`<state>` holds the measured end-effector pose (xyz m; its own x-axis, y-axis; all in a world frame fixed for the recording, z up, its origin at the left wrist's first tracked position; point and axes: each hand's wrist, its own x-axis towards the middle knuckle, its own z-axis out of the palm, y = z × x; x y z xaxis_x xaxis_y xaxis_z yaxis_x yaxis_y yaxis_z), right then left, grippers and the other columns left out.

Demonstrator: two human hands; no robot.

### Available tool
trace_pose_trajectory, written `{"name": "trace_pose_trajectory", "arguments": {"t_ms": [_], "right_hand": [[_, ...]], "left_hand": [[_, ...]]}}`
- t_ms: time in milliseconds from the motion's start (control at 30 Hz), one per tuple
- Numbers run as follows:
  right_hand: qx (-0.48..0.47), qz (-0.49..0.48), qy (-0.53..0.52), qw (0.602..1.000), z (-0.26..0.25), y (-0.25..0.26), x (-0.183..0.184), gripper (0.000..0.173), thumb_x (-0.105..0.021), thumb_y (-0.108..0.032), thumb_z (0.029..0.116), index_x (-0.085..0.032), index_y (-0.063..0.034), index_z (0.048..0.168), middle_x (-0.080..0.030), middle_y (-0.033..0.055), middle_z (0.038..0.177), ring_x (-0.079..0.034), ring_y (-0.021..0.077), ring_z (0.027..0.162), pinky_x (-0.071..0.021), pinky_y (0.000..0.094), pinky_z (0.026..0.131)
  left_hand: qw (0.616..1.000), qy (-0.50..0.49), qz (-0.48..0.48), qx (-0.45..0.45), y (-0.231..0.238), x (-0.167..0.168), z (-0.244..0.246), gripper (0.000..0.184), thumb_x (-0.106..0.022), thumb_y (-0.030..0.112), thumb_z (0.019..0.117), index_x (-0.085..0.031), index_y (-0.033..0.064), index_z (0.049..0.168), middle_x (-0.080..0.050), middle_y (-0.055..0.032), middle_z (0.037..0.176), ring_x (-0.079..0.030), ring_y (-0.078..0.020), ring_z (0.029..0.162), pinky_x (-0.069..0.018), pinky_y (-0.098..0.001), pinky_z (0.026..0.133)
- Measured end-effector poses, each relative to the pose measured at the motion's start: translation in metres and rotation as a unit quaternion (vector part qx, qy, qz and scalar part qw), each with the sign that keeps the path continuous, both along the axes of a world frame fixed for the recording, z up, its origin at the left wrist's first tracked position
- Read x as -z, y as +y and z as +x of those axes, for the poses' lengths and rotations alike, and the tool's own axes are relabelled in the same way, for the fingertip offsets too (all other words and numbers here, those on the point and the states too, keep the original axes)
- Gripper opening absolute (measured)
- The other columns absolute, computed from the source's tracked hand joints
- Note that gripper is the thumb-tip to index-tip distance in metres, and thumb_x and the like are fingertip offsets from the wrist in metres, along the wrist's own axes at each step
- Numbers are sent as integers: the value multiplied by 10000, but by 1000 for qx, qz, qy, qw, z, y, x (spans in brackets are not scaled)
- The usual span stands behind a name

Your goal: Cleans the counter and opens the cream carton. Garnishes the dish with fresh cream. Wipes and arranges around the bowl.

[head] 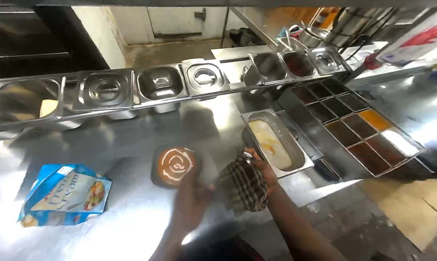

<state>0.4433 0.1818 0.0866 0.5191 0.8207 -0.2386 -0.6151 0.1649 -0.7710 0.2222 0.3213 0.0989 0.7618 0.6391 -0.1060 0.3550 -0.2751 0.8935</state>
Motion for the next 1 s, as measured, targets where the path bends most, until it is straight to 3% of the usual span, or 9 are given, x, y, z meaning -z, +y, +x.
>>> {"name": "trace_pose_trajectory", "arguments": {"t_ms": [100, 167, 267, 400, 500, 600, 700, 867, 1000], "right_hand": [[86, -17, 15, 996, -28, -1, 4, 289, -408, -63, 972, -636, -204, 1081, -706, 43, 894, -684, 123, 725, -589, 310, 610], [166, -96, -31, 981, -39, -6, 6, 184, -428, -41, 1014, -571, -139, 1076, -673, 61, 881, -670, 154, 734, -585, 344, 629], [209, -189, -74, 957, -56, -26, 15, 59, -483, 8, 1018, -482, -47, 1038, -607, 81, 856, -633, 170, 715, -576, 353, 647], [208, -195, -50, 957, -84, -59, 17, 314, -601, 24, 927, -438, -3, 1195, -637, 143, 1019, -693, 229, 830, -624, 401, 735], [215, -249, -243, 913, -100, -77, 29, 518, -738, -207, 852, -464, 0, 1240, -642, 130, 1185, -684, 208, 984, -598, 357, 766], [158, -246, -464, 836, -112, -77, 41, 632, -711, -443, 922, -563, -17, 1365, -644, 127, 1227, -647, 192, 1054, -583, 359, 817], [152, -241, -535, 796, -110, -65, 43, 279, -677, -355, 951, -752, -112, 1065, -700, 76, 1037, -686, 172, 934, -608, 377, 795], [213, -156, -327, 908, -91, -73, 23, 298, -811, -331, 859, -647, -93, 788, -631, -7, 717, -593, 94, 647, -521, 275, 623], [151, -168, -198, 954, -73, -79, 2, 354, -757, -457, 878, -609, -142, 812, -596, -61, 715, -583, 38, 675, -518, 240, 671]], "left_hand": [[921, -84, -379, 47, -42, 8, 39, 523, -654, 268, 1008, -481, 6, 1426, -685, -132, 1208, -708, -207, 1048, -614, -396, 916], [903, -82, -420, -44, -54, 15, 54, 404, -649, 179, 1013, -535, -21, 1345, -696, -158, 1136, -715, -221, 1005, -618, -398, 890], [939, -39, -326, -102, -51, 21, 53, 392, -708, 154, 965, -586, -12, 1298, -697, -146, 1130, -702, -194, 1019, -594, -380, 916], [975, -18, -213, -68, -46, 25, 46, 392, -763, 123, 905, -634, 40, 1266, -719, -113, 1095, -713, -176, 992, -605, -389, 900], [981, -16, -182, -57, -42, 21, 48, 411, -767, 67, 878, -644, 75, 1271, -720, -97, 1094, -716, -160, 966, -613, -365, 862], [979, -28, -200, -17, -41, 16, 51, 422, -781, 115, 884, -629, 81, 1276, -712, -94, 1101, -714, -172, 947, -620, -360, 836], [973, 3, -228, 29, -45, 7, 56, 252, -692, 251, 992, -662, 73, 1168, -725, -89, 948, -724, -181, 762, -638, -354, 691], [995, 97, -36, 2, -26, 19, 70, 430, -587, 438, 1030, -720, 78, 835, -656, -87, 1055, -631, -230, 973, -532, -481, 859], [996, 71, 55, 7, -28, 18, 76, 502, -570, 475, 1022, -728, 51, 804, -638, -125, 1118, -609, -292, 1064, -514, -525, 910]]}}
